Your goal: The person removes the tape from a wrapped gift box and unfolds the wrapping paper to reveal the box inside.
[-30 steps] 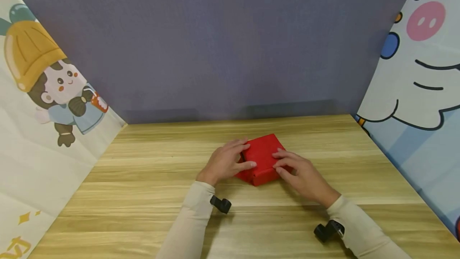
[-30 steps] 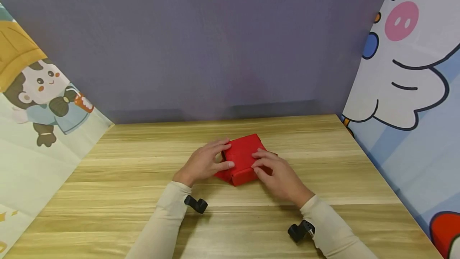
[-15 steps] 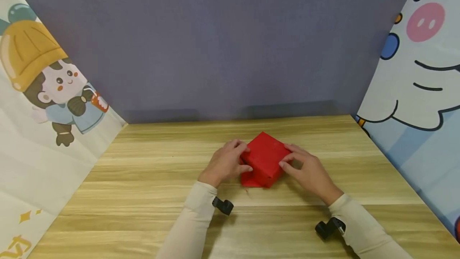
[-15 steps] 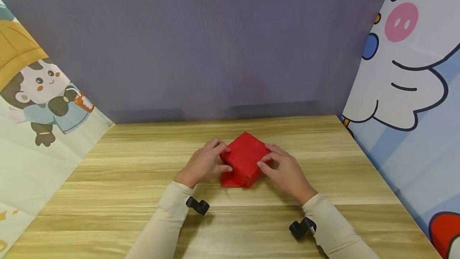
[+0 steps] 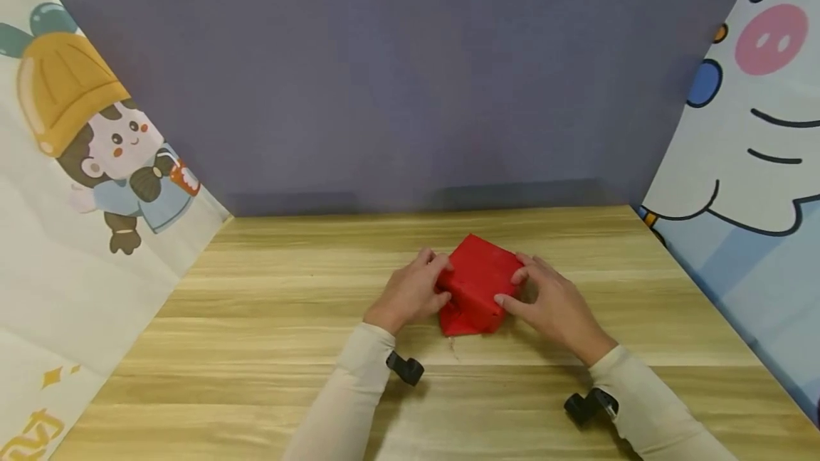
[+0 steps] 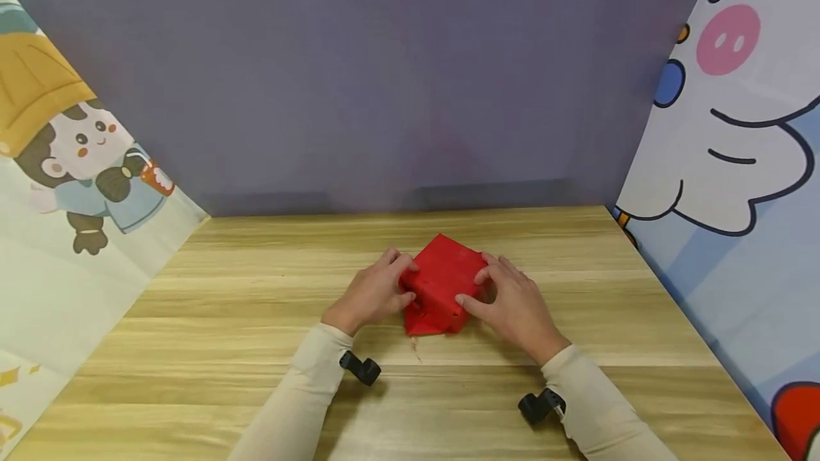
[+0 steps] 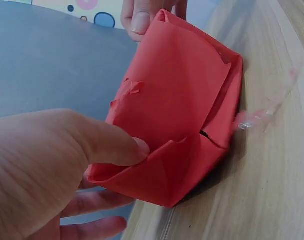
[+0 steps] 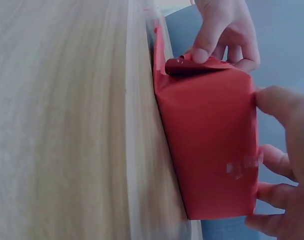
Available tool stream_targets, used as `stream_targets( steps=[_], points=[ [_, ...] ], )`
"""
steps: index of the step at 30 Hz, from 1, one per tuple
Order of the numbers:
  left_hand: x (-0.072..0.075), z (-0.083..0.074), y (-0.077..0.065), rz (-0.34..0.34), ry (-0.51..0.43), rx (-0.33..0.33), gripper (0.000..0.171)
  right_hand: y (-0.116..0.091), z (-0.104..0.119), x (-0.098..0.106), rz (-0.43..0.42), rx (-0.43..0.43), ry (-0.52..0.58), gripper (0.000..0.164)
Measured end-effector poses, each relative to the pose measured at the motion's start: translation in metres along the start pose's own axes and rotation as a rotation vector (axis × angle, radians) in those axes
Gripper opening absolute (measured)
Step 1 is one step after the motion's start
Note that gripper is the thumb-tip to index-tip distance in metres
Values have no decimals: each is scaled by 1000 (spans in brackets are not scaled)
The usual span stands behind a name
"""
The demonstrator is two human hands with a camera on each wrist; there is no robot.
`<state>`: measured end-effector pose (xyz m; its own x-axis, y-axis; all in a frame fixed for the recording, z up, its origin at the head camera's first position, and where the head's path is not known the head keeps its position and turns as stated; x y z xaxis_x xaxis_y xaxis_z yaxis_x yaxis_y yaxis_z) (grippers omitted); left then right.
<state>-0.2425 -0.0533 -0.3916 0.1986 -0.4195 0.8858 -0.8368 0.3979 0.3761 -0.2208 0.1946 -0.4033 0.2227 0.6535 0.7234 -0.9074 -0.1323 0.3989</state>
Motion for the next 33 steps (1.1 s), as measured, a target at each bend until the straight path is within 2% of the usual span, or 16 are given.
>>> stream_targets(
  steps=[9, 19, 23, 28, 33],
  points=[
    [-3, -7, 3, 84, -74, 15, 56, -4, -14, 5, -3, -106, 78, 44],
    [-12, -8, -1, 196, -69, 60, 79, -5, -21, 2, 2, -91, 178, 46],
    [-14, -7, -2, 181, -87, 67, 82, -4, -23, -1, 14, -85, 235, 45],
    [-13, -8, -2, 124, -64, 13, 84, -2, -24, -1, -3, -68, 217, 45],
    [-13, -11, 1, 101, -2, -116, 79, -1, -23, 0, -41, -57, 193, 45]
  ],
)
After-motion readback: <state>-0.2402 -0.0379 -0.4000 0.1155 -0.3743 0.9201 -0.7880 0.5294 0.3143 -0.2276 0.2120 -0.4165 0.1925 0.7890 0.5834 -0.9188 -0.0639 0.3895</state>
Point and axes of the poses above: each hand's wrist, its own y-axis towards the middle knuckle, its own x-axis out of the back of the hand, z = x × y, the point moved 3 cm from there along y, towards the middle knuckle, and after that the axes turned 10 degrees about -z, right-handed, at the moved point
